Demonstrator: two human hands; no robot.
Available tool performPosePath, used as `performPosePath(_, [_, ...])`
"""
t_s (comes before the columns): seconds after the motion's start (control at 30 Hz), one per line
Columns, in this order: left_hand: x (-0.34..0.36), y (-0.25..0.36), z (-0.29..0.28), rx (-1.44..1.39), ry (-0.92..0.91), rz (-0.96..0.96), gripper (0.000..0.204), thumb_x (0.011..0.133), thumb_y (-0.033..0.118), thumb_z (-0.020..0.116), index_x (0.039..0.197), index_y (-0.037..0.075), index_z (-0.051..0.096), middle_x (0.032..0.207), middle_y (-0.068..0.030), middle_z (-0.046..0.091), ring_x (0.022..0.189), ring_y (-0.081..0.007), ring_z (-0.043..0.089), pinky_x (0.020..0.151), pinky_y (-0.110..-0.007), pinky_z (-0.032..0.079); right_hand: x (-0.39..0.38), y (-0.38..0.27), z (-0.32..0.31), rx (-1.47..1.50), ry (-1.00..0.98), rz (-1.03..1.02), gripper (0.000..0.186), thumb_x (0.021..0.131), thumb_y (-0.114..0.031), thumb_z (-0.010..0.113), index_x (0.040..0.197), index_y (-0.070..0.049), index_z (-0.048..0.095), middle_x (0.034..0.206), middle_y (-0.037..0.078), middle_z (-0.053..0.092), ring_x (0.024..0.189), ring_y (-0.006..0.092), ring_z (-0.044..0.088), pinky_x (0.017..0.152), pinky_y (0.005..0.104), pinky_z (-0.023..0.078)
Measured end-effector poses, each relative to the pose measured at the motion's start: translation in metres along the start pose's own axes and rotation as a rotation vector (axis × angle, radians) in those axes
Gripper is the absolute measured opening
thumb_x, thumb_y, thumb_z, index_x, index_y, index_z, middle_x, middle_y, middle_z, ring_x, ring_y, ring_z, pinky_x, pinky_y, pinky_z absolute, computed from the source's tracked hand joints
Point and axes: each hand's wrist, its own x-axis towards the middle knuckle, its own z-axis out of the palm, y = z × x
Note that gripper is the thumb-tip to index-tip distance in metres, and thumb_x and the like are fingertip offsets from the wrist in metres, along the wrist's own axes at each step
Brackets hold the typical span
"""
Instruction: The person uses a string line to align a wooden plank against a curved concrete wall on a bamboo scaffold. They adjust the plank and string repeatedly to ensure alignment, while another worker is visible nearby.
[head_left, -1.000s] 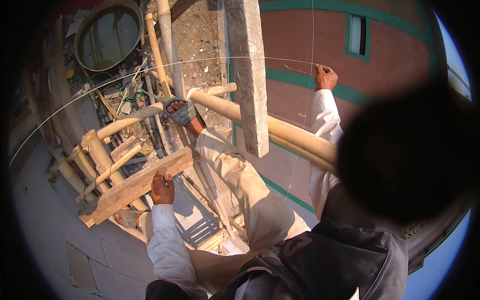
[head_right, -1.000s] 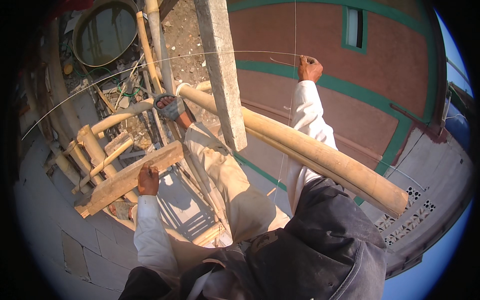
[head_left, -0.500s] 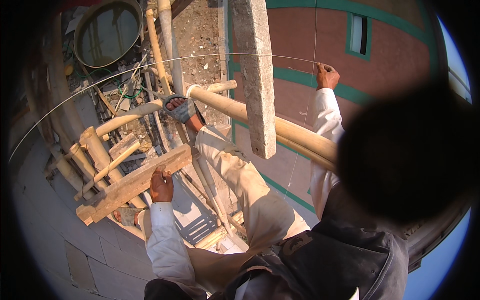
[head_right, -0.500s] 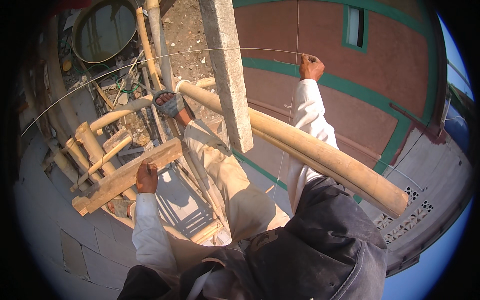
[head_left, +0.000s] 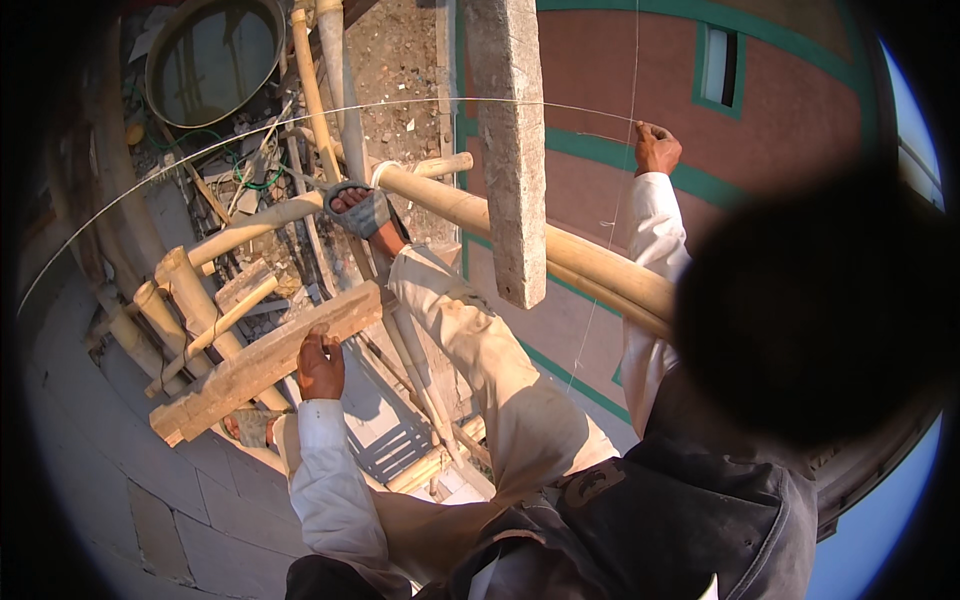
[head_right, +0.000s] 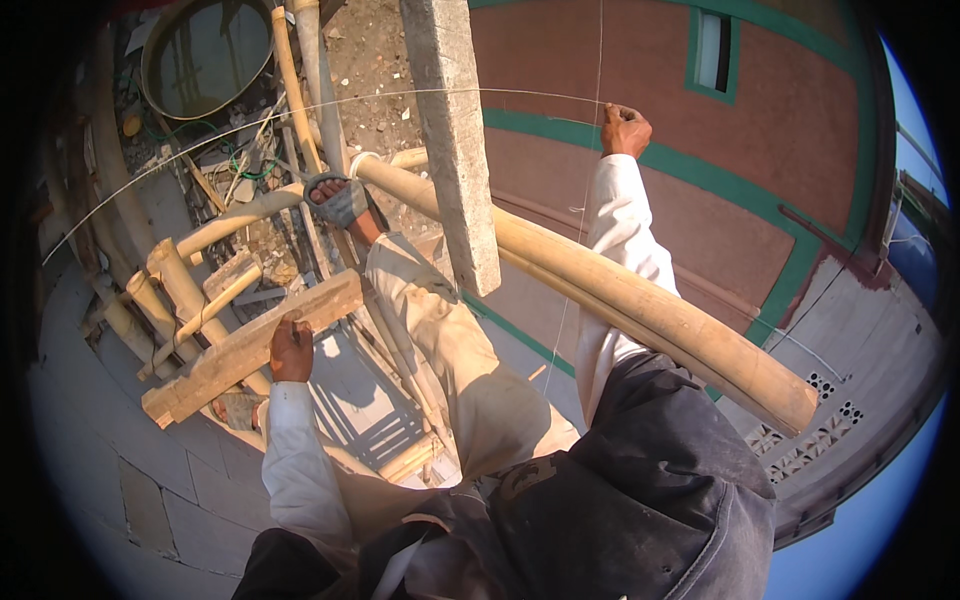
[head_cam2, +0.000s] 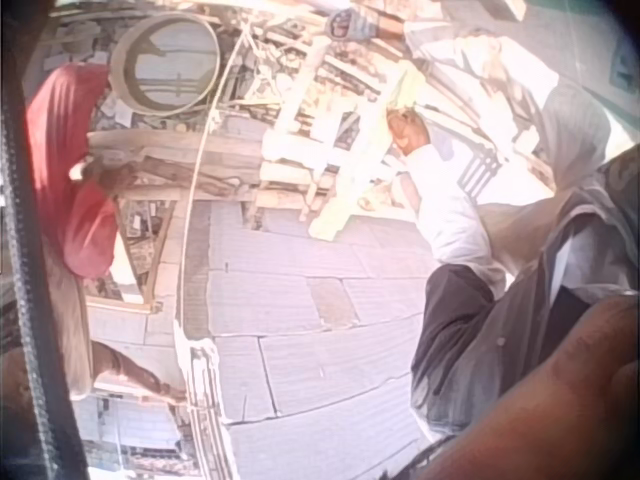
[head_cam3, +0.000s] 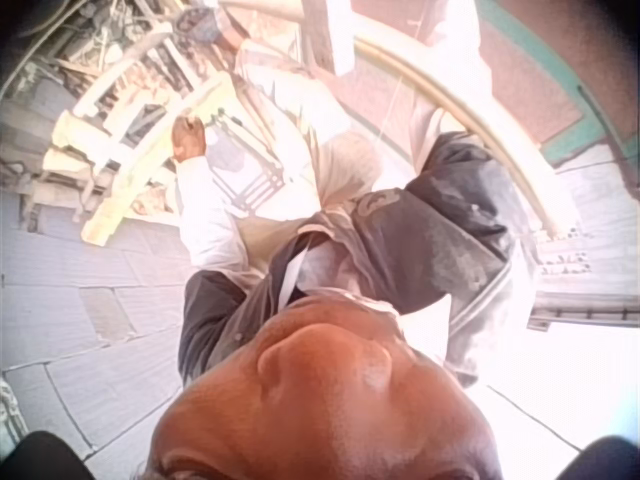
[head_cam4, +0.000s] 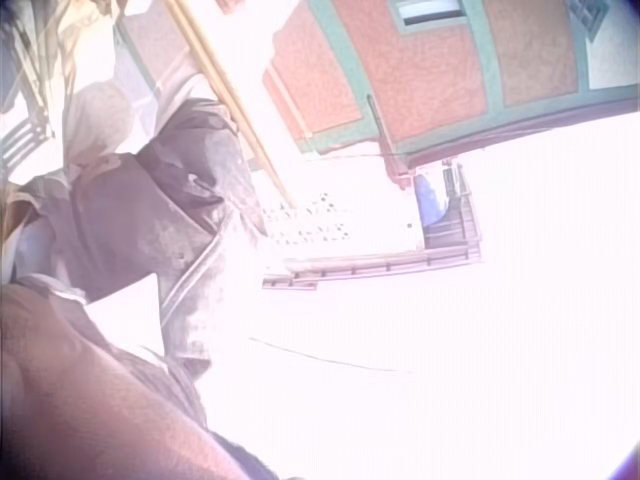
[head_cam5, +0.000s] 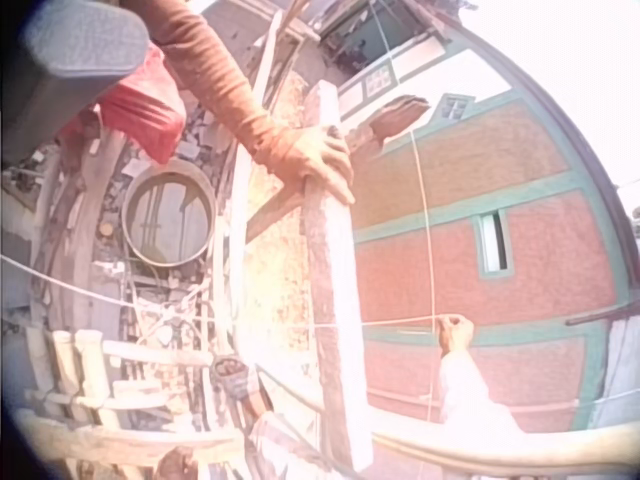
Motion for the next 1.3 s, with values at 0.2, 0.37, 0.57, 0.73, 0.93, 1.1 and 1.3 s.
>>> performPosePath(0.2, [0.0,0.004,-0.002,0.031,-0.01,0.003,0.027,0.085,0.005,0.065,0.111,0.001,0.061,0.082,-0.0142,0.059,0.072,-0.028,0.059,0.066,-0.037,0.049,0.001,-0.001,-0.004,-0.02,-0.006,0.01,0.023,0.078,-0.025,0.078,0.085,-0.003,0.075,0.082,0.013,0.072,0.078,0.0239,0.069,0.075,0.0352,0.053])
performPosePath(0.37, [-0.001,0.001,-0.001,0.041,0.022,0.03,0.028,0.084,0.005,0.067,0.111,0.001,0.061,0.082,-0.0135,0.059,0.072,-0.0272,0.06,0.066,-0.037,0.049,-0.003,-0.003,-0.002,-0.005,0.001,0.01,0.023,0.077,-0.026,0.078,0.085,-0.004,0.075,0.081,0.013,0.072,0.078,0.0243,0.069,0.075,0.0357,0.053])
performPosePath(0.57, [-0.002,-0.001,0.0,0.02,0.027,0.009,0.023,0.087,0.007,0.062,0.11,0.003,0.061,0.074,-0.01,0.06,0.067,-0.0221,0.058,0.065,-0.034,0.047,0.005,0.004,0.0,-0.023,-0.004,-0.018,0.025,0.076,-0.028,0.079,0.084,-0.005,0.076,0.082,0.014,0.072,0.079,0.0251,0.069,0.076,0.0363,0.053])
performPosePath(0.73, [0.001,0.005,-0.004,0.029,-0.006,-0.005,0.025,0.085,0.005,0.064,0.11,0.001,0.061,0.078,-0.0118,0.06,0.069,-0.0251,0.059,0.065,-0.036,0.048,0.006,0.009,0.002,-0.014,0.011,-0.034,0.025,0.076,-0.028,0.079,0.084,-0.005,0.076,0.082,0.014,0.072,0.078,0.0255,0.07,0.076,0.0361,0.053])
performPosePath(0.93, [0.001,0.006,-0.004,-0.006,-0.004,-0.007,0.026,0.086,0.004,0.062,0.111,0.001,0.061,0.077,-0.0101,0.061,0.069,-0.0222,0.06,0.065,-0.033,0.048,0.007,0.008,0.001,-0.005,0.01,-0.024,0.025,0.076,-0.028,0.079,0.084,-0.005,0.076,0.081,0.014,0.072,0.078,0.0254,0.07,0.075,0.036,0.053])
performPosePath(1.1, [0.001,0.0,-0.002,-0.005,-0.027,-0.027,0.027,0.086,0.003,0.06,0.113,0.001,0.06,0.076,-0.0085,0.063,0.069,-0.0189,0.061,0.066,-0.031,0.048,0.002,0.003,0.001,-0.016,0.013,-0.031,0.025,0.076,-0.027,0.079,0.084,-0.004,0.076,0.081,0.014,0.072,0.078,0.0249,0.07,0.075,0.0359,0.053])
performPosePath(1.3, [0.0,0.001,0.0,-0.006,-0.007,-0.028,0.027,0.086,0.002,0.061,0.112,0.001,0.06,0.076,-0.0085,0.063,0.069,-0.0184,0.061,0.066,-0.03,0.047,0.003,0.003,-0.001,-0.006,0.009,-0.024,0.024,0.076,-0.026,0.078,0.084,-0.004,0.075,0.08,0.014,0.072,0.077,0.0246,0.069,0.075,0.0359,0.053])
